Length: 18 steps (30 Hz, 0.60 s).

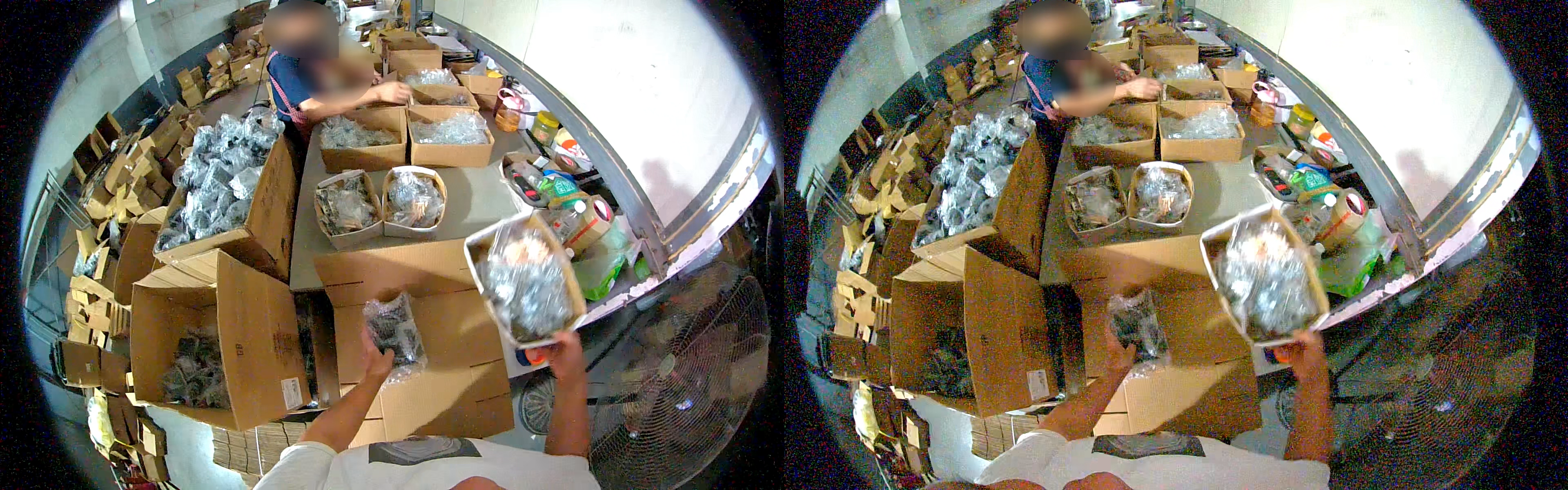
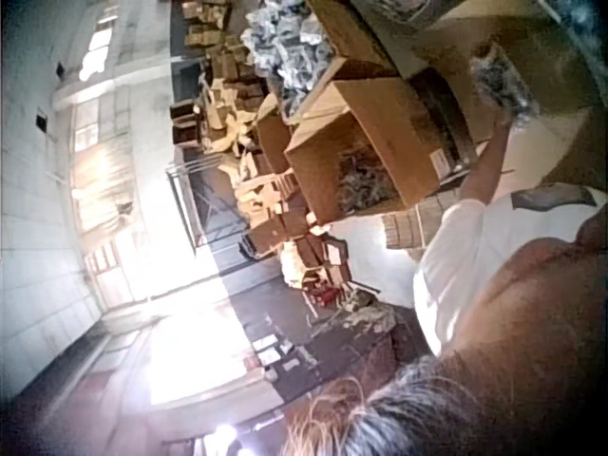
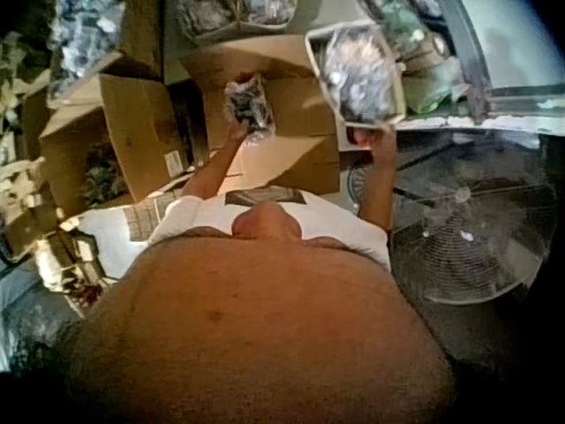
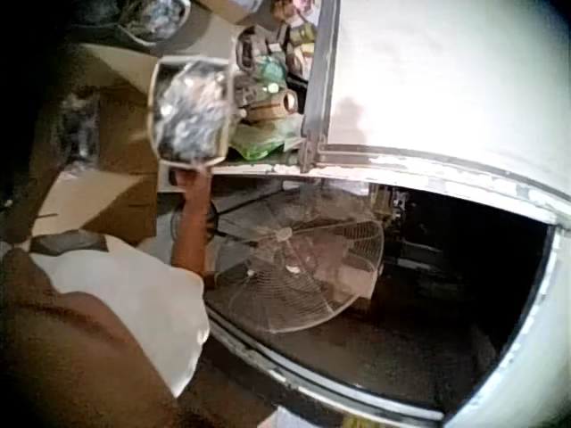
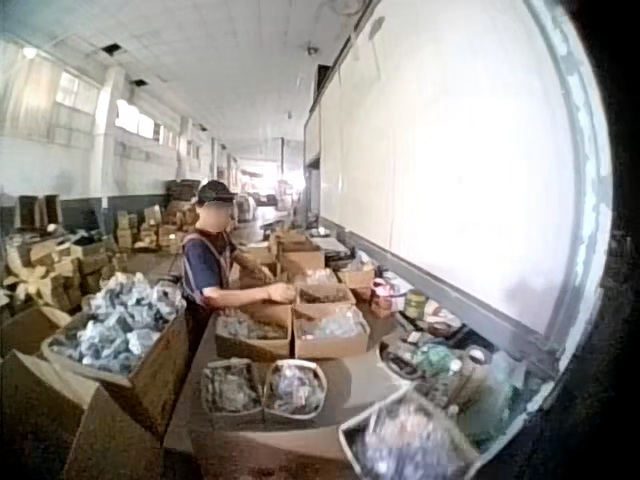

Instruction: The person takes bubble-wrapped items from a large container, places them into individual boxes, and seals the boxes with a handheld tape dispenser.

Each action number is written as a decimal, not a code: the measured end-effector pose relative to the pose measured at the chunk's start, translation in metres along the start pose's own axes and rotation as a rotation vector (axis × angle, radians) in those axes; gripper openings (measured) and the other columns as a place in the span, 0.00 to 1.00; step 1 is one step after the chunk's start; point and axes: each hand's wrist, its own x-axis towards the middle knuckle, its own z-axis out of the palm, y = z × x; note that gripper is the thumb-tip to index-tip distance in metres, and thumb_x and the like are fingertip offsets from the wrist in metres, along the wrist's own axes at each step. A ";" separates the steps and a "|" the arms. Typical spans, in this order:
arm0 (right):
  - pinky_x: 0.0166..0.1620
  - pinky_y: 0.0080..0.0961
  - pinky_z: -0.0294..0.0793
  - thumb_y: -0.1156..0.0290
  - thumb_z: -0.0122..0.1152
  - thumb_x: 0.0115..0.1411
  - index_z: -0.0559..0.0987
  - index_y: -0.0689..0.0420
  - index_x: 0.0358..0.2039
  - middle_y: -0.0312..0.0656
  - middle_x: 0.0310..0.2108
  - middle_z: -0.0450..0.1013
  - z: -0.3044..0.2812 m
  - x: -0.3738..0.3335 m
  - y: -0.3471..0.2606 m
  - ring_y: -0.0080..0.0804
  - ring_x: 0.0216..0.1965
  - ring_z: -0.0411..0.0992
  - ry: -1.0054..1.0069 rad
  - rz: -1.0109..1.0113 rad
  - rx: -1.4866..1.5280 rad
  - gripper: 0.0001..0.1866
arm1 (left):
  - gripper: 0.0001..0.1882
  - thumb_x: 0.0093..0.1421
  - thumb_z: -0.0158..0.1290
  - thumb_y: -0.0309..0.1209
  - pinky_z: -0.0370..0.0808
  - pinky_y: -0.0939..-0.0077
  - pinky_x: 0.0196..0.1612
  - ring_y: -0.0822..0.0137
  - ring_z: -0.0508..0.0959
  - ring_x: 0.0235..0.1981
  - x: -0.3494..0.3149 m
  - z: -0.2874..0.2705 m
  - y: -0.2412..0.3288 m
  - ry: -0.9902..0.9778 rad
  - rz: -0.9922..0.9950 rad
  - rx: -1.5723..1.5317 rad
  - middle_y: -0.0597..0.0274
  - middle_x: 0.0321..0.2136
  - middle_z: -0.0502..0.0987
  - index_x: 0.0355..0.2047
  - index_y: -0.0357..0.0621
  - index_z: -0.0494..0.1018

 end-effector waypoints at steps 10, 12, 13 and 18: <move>0.52 0.35 0.65 0.53 0.61 0.47 0.59 0.63 0.54 0.47 0.46 0.65 0.050 -0.017 0.284 0.42 0.44 0.67 0.400 -0.201 -1.054 0.39 | 0.34 0.57 0.46 0.28 0.43 0.63 0.64 0.50 0.48 0.63 0.008 0.012 0.018 0.007 -0.066 0.041 0.45 0.61 0.49 0.62 0.36 0.45; 0.52 0.36 0.64 0.51 0.59 0.49 0.60 0.62 0.53 0.46 0.46 0.65 0.026 0.004 0.327 0.41 0.45 0.66 0.384 0.073 -0.635 0.38 | 0.33 0.58 0.45 0.28 0.43 0.62 0.64 0.49 0.48 0.63 0.014 0.022 0.021 -0.002 -0.005 0.001 0.45 0.61 0.49 0.62 0.36 0.45; 0.53 0.36 0.64 0.53 0.60 0.48 0.59 0.62 0.53 0.46 0.46 0.65 0.038 0.002 0.337 0.41 0.45 0.66 0.362 0.071 -0.579 0.38 | 0.33 0.59 0.45 0.28 0.43 0.62 0.64 0.49 0.47 0.63 0.014 0.009 0.012 0.007 0.038 0.042 0.44 0.61 0.49 0.62 0.36 0.45; 0.53 0.37 0.64 0.63 0.64 0.46 0.55 0.62 0.54 0.46 0.48 0.62 0.053 0.010 0.279 0.39 0.48 0.64 0.279 -0.339 -0.543 0.39 | 0.33 0.59 0.46 0.30 0.45 0.63 0.63 0.47 0.46 0.63 0.014 -0.027 0.006 -0.081 -0.001 0.156 0.43 0.62 0.47 0.62 0.37 0.46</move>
